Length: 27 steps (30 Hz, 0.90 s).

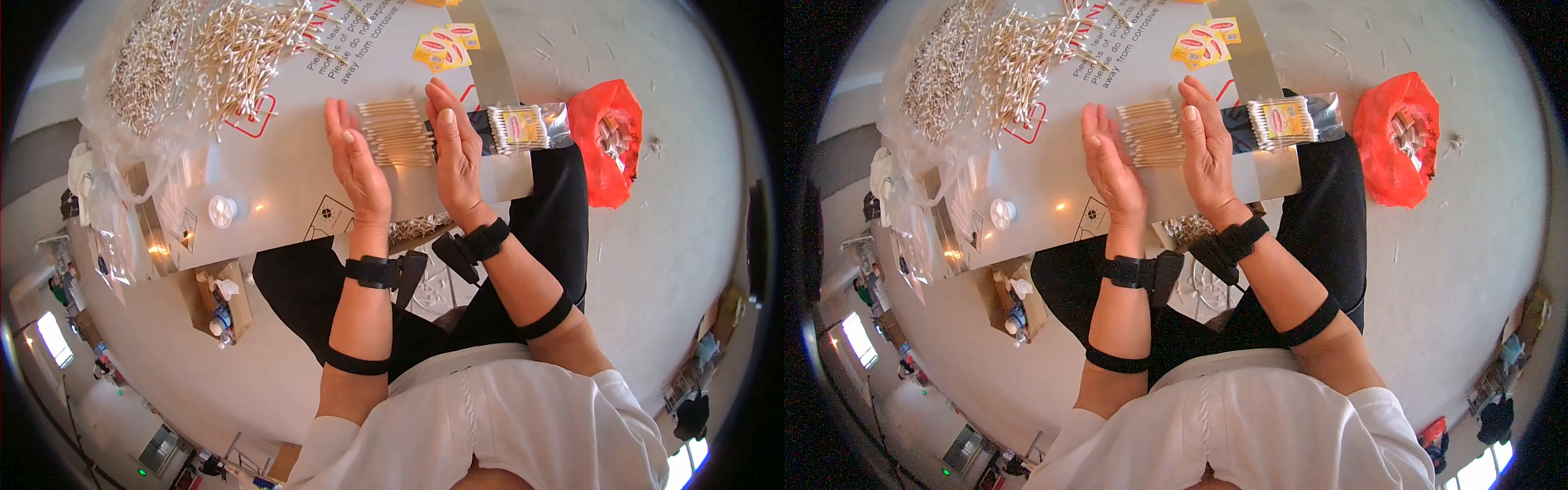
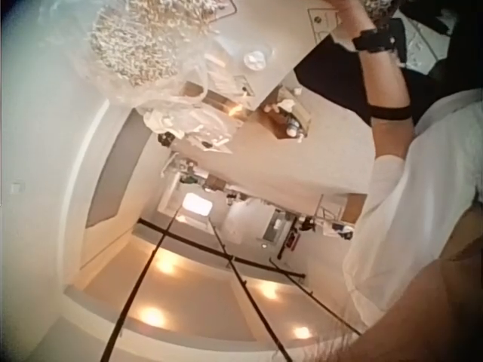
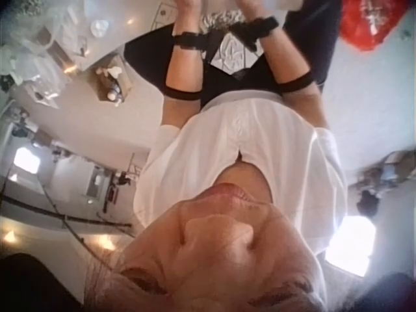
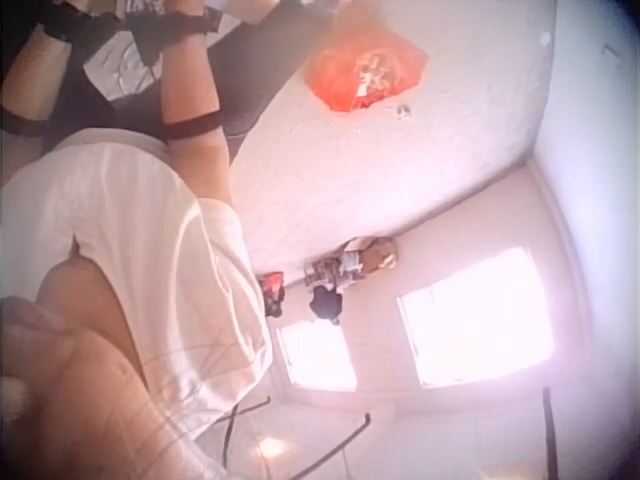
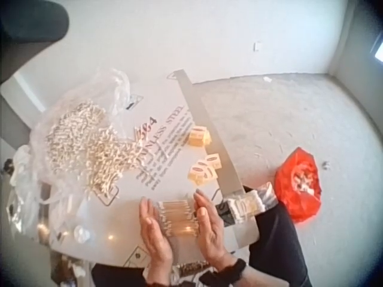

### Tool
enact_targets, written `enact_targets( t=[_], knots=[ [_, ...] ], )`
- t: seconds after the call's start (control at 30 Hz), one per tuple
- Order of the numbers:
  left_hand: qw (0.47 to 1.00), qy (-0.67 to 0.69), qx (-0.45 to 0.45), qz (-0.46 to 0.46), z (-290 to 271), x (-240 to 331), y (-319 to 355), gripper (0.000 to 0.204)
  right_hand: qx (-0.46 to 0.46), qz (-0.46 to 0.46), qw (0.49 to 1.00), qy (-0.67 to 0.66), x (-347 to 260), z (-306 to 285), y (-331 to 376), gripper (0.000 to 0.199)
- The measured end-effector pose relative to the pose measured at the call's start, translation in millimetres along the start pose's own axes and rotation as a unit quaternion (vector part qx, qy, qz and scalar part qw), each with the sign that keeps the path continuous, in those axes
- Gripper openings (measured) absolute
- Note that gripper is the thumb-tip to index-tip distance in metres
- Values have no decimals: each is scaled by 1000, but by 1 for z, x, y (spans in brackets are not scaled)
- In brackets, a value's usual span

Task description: Manually bundling cotton swabs and placing them into individual plastic packaging bags.

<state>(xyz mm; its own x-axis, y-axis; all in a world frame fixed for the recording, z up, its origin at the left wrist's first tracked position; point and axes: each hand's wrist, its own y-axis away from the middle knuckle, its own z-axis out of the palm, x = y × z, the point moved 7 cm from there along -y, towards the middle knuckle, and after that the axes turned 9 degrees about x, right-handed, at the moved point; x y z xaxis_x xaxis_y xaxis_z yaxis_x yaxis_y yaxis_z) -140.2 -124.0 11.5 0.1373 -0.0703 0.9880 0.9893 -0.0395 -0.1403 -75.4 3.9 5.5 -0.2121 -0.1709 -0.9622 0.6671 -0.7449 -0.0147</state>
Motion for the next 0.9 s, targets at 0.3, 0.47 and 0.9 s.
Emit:
enact_targets(
  t=[0.3,0.47,0.9],
  knots=[
    [991,119,27,-55,3,-4,11,75,-18,11,1000,-17,10,4,-14,50],
    [993,101,41,-37,5,-6,3,73,-26,23,999,-8,9,7,-13,51],
    [972,-195,-5,130,-17,28,39,50,17,61,996,-61,-2,-19,-3,50]
  ],
)
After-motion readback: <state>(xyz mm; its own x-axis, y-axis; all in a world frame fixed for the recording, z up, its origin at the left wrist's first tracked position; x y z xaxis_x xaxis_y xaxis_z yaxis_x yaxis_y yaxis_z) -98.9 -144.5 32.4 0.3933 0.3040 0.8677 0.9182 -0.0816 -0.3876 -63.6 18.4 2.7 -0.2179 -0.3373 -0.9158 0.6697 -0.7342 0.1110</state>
